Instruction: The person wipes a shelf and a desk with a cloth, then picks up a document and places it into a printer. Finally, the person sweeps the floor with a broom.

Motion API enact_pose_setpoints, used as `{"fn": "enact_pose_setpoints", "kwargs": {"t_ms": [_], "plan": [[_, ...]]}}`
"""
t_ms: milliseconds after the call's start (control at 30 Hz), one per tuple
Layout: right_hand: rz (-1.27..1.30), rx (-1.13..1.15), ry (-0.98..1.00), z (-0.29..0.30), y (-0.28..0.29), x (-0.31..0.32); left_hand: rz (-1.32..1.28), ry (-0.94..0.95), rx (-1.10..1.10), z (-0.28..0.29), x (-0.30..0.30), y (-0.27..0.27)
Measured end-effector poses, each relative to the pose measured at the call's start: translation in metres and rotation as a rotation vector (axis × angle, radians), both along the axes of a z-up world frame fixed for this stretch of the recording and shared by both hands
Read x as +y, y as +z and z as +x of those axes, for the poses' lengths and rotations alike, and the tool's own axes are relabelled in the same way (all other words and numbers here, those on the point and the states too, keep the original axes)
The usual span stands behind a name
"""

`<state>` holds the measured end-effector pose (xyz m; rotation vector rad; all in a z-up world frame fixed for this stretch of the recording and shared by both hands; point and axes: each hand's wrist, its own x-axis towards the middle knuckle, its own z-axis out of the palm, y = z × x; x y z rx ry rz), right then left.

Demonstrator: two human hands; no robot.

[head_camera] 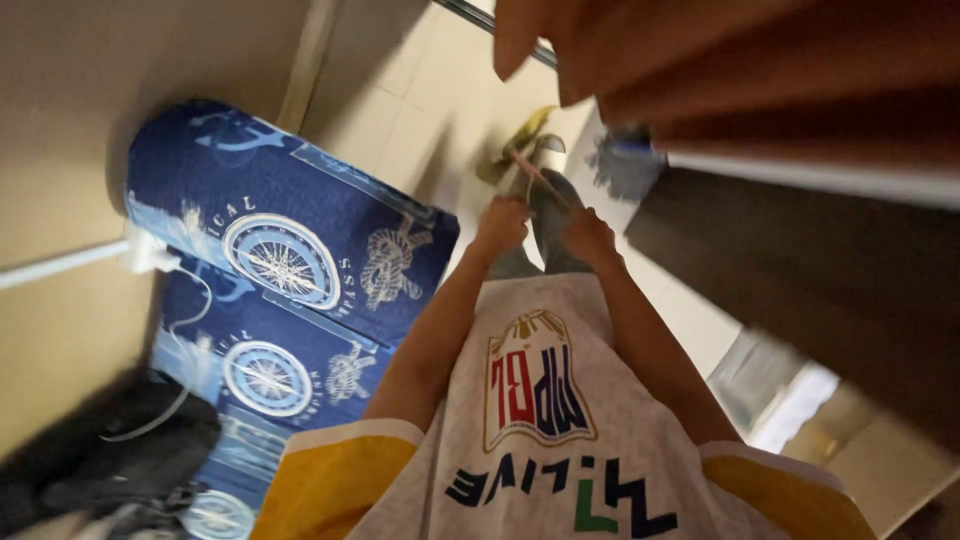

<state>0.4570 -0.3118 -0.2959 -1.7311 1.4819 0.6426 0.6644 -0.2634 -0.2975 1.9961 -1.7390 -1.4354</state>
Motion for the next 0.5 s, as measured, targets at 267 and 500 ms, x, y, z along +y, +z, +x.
{"fn": "enact_pose_setpoints", "kwargs": {"t_ms": [267,500], "plan": [[-0.011,-0.048,-0.308,-0.058,0.057,0.083,-0.171,-0.322,0.016,-0.042,0.061,0.005],[-0.104,-0.129,-0.459,-0.111,0.133,0.17,0.072,-0.552,-0.085,-0.105,0.084,0.094]]}}
